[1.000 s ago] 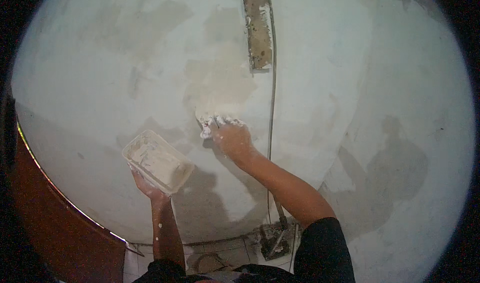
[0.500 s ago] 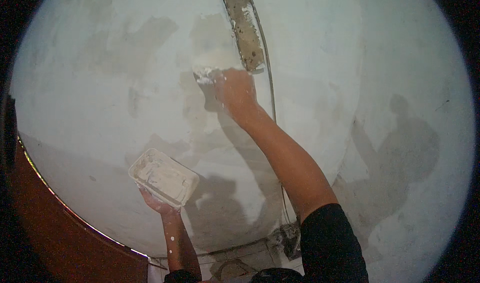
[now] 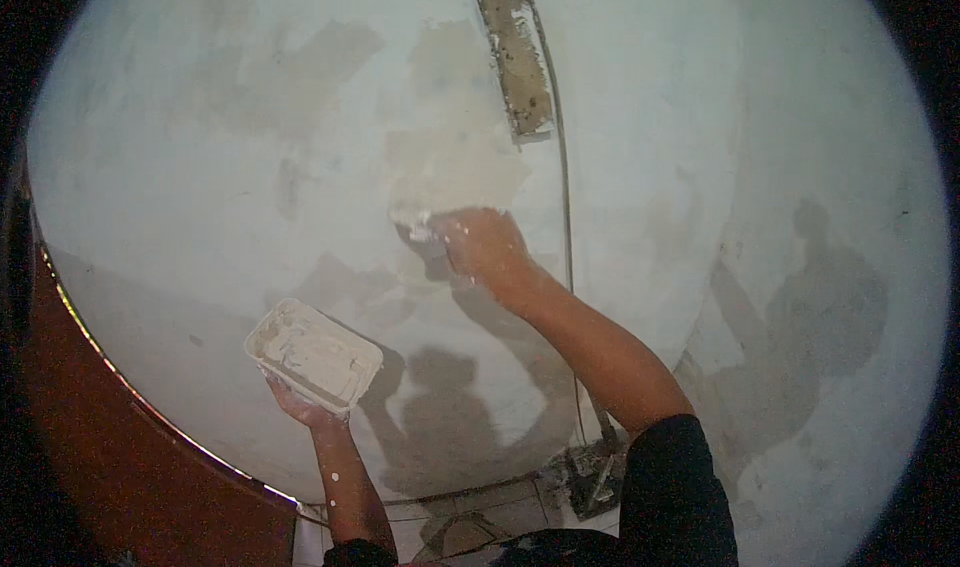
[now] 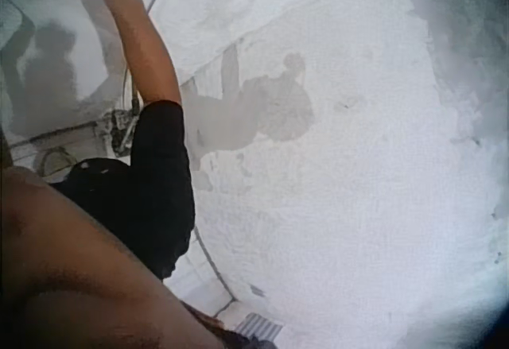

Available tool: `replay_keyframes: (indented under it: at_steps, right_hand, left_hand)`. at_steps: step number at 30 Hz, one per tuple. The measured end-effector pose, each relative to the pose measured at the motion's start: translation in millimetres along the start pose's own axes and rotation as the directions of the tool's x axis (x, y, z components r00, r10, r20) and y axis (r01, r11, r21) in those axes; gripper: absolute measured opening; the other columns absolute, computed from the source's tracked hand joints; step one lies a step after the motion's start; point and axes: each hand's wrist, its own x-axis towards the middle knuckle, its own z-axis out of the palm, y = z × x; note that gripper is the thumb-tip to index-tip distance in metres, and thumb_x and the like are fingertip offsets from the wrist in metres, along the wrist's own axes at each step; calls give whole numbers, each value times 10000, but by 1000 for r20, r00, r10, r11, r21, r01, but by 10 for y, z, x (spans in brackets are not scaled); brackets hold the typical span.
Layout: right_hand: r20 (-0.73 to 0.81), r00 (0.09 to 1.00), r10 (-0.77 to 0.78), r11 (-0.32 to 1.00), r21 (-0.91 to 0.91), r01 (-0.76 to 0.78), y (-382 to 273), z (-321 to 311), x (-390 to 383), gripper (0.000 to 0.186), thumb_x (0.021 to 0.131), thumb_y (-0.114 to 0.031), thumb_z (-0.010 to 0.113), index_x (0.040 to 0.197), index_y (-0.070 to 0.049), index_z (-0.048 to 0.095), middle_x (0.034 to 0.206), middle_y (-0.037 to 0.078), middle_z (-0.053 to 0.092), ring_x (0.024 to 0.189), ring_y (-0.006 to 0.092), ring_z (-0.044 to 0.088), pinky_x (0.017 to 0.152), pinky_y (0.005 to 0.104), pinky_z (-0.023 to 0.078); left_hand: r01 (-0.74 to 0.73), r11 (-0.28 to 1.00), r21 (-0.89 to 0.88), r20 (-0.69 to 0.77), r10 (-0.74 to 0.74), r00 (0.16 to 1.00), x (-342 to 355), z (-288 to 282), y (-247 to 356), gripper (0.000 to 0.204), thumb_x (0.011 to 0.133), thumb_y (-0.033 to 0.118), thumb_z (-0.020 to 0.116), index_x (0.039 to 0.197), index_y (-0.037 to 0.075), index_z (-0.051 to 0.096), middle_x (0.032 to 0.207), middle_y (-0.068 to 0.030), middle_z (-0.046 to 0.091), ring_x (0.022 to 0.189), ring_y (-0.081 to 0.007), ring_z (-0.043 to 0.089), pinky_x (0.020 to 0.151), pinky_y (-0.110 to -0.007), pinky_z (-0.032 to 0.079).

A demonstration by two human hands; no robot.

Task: The person is applying plaster to a wall using a putty knife and a plastic container of plaster mix.

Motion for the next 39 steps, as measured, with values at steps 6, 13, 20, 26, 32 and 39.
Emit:
replay_keyframes:
  at_steps: [6, 13, 20, 26, 32, 39]
  right_hand:
    - [-209, 978, -10, 999, -32, 3, -293, 181, 197, 267, 752, -95, 540, 1011, -63, 594, 1017, 140, 607, 966, 304, 580, 834, 380, 473]
    - [-177, 949, -260, 915, -361, 183, -487, 1095, 89, 381, 800, -242, 517, 1042, 49, 562, 1044, 251, 575, 1007, 344, 558, 927, 431, 424]
    - [24, 999, -36, 996, -81, 38, -389, 1171, -204, 280, 820, -230, 502, 980, -18, 593, 943, 182, 618, 944, 297, 599, 851, 398, 473]
    - [4, 998, 70, 997, -45, -70, -111, 550, 540, 253, 788, -191, 558, 1002, -55, 562, 906, 125, 612, 901, 291, 593, 782, 436, 478]
    - [-114, 993, 13, 991, -129, -28, -506, 791, 508, 401, 824, -190, 513, 1178, -5, 474, 1042, 194, 600, 1007, 356, 559, 871, 471, 435]
    - [6, 975, -220, 936, -279, 213, -624, 1393, -167, 318, 782, -188, 532, 1007, 29, 594, 925, 228, 630, 825, 313, 640, 763, 367, 512]
  left_hand:
    - [-38, 999, -11, 28, 39, 999, 23, -85, -45, 569, 909, 477, 336, 1344, 111, 330, 1352, -129, 368, 1196, -338, 406, 968, -513, 362]
    - [-125, 989, 74, -117, 134, 984, 113, -197, -106, 574, 902, 488, 327, 1340, 117, 334, 1347, -124, 373, 1190, -335, 412, 956, -520, 373]
    - [-169, 982, 84, -185, 182, 966, 134, -348, -139, 578, 897, 496, 335, 1338, 121, 340, 1339, -123, 384, 1182, -336, 419, 941, -534, 380]
    - [-193, 977, 93, -168, 207, 964, 166, -409, -142, 585, 896, 498, 346, 1335, 111, 342, 1337, -129, 385, 1181, -334, 421, 955, -511, 378]
    - [-196, 978, 72, -162, 206, 965, 164, -411, -142, 556, 909, 467, 334, 1325, 99, 348, 1311, -134, 409, 1169, -324, 433, 963, -480, 377]
    - [-162, 982, 101, -209, 180, 961, 138, -361, -142, 553, 904, 467, 339, 1315, 98, 357, 1283, -129, 435, 1136, -324, 459, 947, -466, 394]
